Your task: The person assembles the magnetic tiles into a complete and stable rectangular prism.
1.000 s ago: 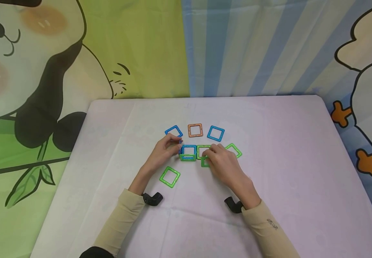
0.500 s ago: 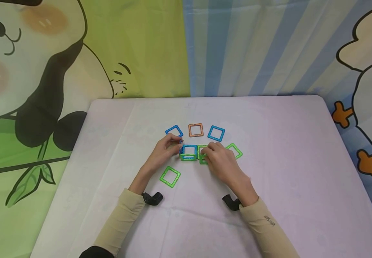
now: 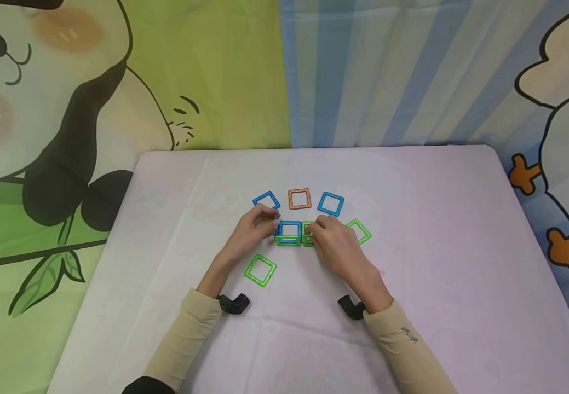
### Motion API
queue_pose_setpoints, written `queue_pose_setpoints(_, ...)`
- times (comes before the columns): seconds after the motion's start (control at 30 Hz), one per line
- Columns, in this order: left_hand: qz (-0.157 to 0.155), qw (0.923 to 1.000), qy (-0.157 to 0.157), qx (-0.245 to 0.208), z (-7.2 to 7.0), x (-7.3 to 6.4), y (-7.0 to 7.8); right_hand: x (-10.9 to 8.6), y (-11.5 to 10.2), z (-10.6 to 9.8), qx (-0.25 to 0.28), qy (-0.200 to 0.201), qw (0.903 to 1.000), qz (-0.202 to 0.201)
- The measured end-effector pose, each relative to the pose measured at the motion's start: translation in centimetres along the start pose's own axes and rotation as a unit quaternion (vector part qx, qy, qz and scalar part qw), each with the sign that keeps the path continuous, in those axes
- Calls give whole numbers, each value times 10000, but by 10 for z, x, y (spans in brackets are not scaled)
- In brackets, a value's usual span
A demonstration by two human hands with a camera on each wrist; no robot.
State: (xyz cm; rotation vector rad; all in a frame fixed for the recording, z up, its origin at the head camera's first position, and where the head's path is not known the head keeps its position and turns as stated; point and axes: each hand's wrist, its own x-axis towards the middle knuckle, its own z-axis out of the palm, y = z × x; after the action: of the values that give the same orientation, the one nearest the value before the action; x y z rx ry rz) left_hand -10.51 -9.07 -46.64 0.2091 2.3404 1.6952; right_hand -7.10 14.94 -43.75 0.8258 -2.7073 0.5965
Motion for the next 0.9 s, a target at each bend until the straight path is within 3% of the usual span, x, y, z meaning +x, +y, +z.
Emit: queue_pose_setpoints(0.9, -58, 10000, 12, -29, 0, 1, -1, 2, -5, 2, 79, -5, 10000, -48)
